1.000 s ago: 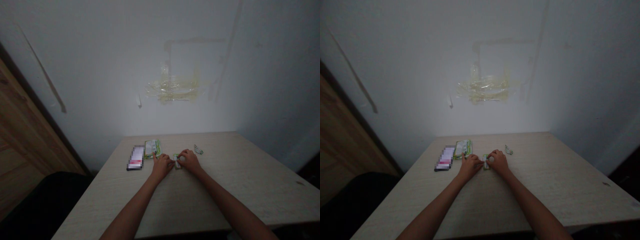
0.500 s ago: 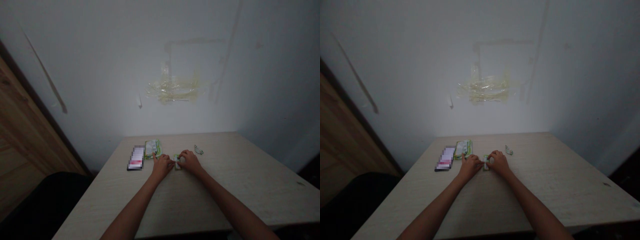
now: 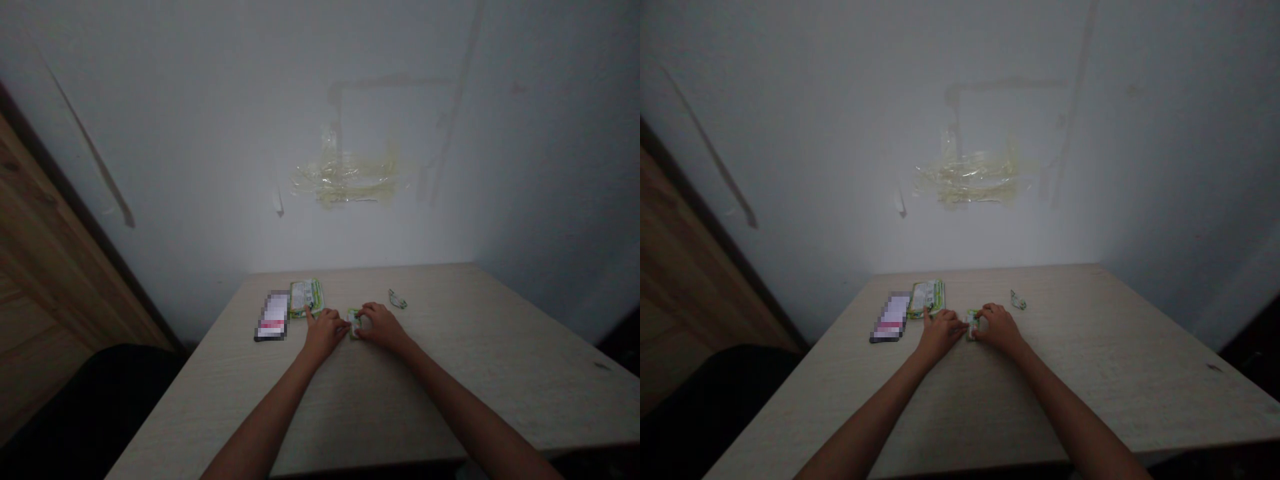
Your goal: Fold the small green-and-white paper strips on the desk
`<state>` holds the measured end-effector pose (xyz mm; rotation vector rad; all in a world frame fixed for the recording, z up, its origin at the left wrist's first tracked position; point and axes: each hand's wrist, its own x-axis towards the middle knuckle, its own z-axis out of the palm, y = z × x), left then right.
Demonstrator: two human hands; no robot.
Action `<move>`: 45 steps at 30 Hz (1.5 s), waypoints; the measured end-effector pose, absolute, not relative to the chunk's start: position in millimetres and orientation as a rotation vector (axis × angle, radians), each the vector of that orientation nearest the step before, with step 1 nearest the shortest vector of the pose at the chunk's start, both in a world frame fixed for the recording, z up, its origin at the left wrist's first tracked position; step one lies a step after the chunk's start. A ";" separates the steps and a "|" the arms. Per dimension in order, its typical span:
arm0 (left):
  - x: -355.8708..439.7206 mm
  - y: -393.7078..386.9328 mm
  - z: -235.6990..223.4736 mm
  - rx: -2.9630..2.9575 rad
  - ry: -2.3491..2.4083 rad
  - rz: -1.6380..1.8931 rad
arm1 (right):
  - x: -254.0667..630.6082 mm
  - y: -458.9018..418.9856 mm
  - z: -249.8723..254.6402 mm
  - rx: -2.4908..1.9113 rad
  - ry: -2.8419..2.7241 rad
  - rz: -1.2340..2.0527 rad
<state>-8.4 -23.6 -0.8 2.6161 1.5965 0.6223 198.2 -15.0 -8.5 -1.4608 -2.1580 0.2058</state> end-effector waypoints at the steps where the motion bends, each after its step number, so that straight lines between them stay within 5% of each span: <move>1: -8.7 -23.9 -0.5 2.615 1.589 0.624 | 198.9 -14.7 -9.3 -1.450 -2.166 0.206; 45: -8.7 -29.0 -3.1 2.577 1.526 0.730 | 216.2 -4.7 -28.4 -1.213 -2.116 0.298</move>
